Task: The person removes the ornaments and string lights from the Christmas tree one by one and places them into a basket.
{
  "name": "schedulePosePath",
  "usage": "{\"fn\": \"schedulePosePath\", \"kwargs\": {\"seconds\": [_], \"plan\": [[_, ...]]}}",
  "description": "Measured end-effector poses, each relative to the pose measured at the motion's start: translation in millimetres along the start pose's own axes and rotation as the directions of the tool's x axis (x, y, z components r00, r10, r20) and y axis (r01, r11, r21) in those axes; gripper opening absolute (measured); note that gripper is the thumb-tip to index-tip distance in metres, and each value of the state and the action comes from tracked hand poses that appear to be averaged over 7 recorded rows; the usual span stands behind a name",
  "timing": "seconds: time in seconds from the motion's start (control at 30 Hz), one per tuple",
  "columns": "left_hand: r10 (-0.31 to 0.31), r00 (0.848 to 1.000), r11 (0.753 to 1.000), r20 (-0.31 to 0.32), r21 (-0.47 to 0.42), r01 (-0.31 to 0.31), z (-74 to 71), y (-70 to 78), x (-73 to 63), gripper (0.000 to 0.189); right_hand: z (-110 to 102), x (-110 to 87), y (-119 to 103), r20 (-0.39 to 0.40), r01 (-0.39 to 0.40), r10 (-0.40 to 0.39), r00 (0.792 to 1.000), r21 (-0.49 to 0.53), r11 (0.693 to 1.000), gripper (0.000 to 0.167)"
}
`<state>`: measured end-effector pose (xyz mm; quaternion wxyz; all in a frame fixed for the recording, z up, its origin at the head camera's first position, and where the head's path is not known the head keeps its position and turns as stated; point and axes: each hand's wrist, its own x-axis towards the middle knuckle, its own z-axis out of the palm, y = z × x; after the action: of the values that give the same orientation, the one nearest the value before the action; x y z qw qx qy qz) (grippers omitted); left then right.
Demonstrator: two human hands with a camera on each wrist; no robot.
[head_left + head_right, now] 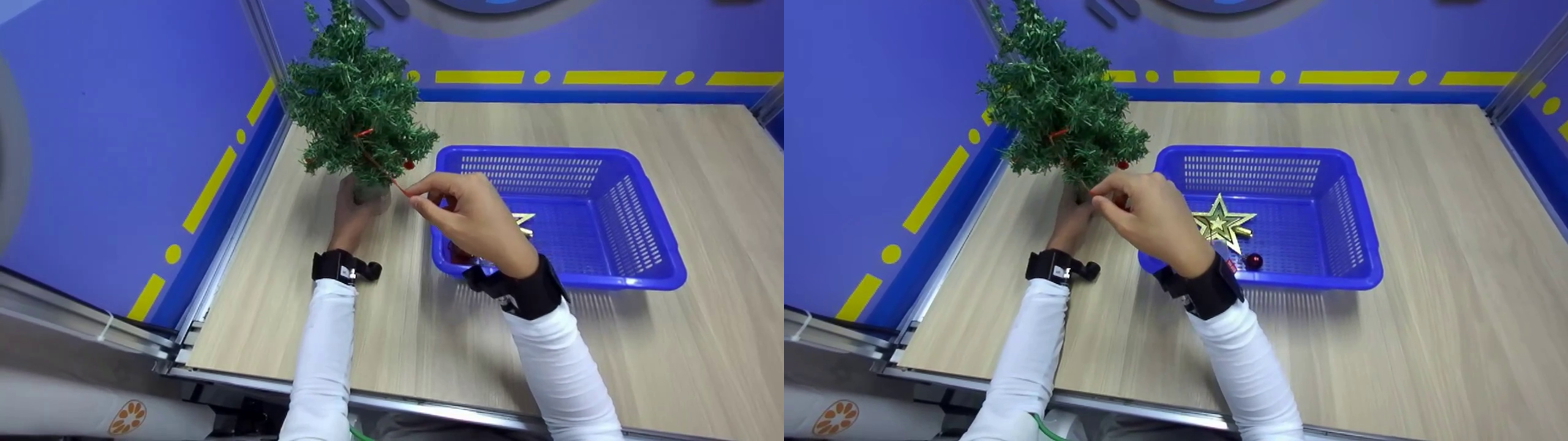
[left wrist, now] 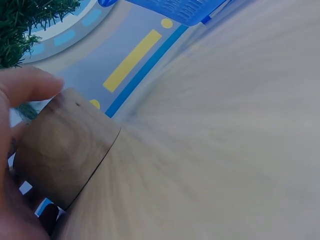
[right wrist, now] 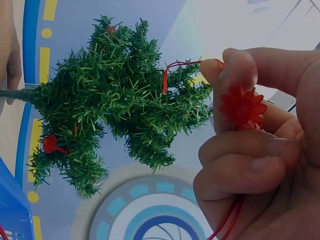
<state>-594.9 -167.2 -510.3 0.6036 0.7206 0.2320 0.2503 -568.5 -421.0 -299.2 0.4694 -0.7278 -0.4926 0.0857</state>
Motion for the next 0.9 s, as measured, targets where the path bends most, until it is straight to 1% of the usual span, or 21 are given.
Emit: {"fn": "schedulePosePath", "kwargs": {"seconds": [0.07,0.13,0.2,0.27,0.4,0.6,0.77,0.9], "plan": [[-0.022,0.999,0.999,0.026,-0.049,0.023,-2.2,0.7,-0.2,0.078,3.0,-1.0,-3.1,-0.021,-0.011,0.011,1.000,0.003,1.000,0.015],[-0.025,0.999,0.996,0.046,-0.085,0.029,-4.5,0.7,0.0,0.077,5.9,-1.9,-6.0,-0.041,-0.022,0.022,0.999,0.005,1.000,0.014],[-0.013,0.998,0.993,0.066,-0.118,0.020,-6.5,0.0,0.8,0.075,9.1,-2.5,-9.1,-0.058,-0.029,0.029,0.998,0.007,1.000,0.013],[0.005,0.997,0.991,0.079,-0.130,0.005,-8.0,-1.2,1.9,0.074,12.7,-2.9,-12.0,-0.071,-0.028,0.029,0.997,0.009,1.000,0.012],[0.035,0.994,0.991,0.099,-0.136,-0.022,-11.7,-4.6,4.6,0.073,20.3,-4.3,-19.4,-0.089,-0.035,0.036,0.995,0.006,0.999,0.010],[0.043,0.995,0.992,0.095,-0.123,-0.031,-12.0,-6.2,6.1,0.073,20.8,-3.9,-20.7,-0.093,-0.033,0.032,0.995,-0.008,0.999,0.009],[0.040,0.994,0.990,0.098,-0.139,-0.026,-11.9,0.4,3.5,0.072,20.4,-4.3,-20.0,-0.086,-0.042,0.041,0.995,-0.015,0.999,0.010],[0.036,0.995,0.991,0.094,-0.129,-0.024,-12.2,8.0,-0.4,0.071,20.6,-4.8,-19.5,-0.073,-0.040,0.038,0.997,-0.019,0.999,0.012]]}}
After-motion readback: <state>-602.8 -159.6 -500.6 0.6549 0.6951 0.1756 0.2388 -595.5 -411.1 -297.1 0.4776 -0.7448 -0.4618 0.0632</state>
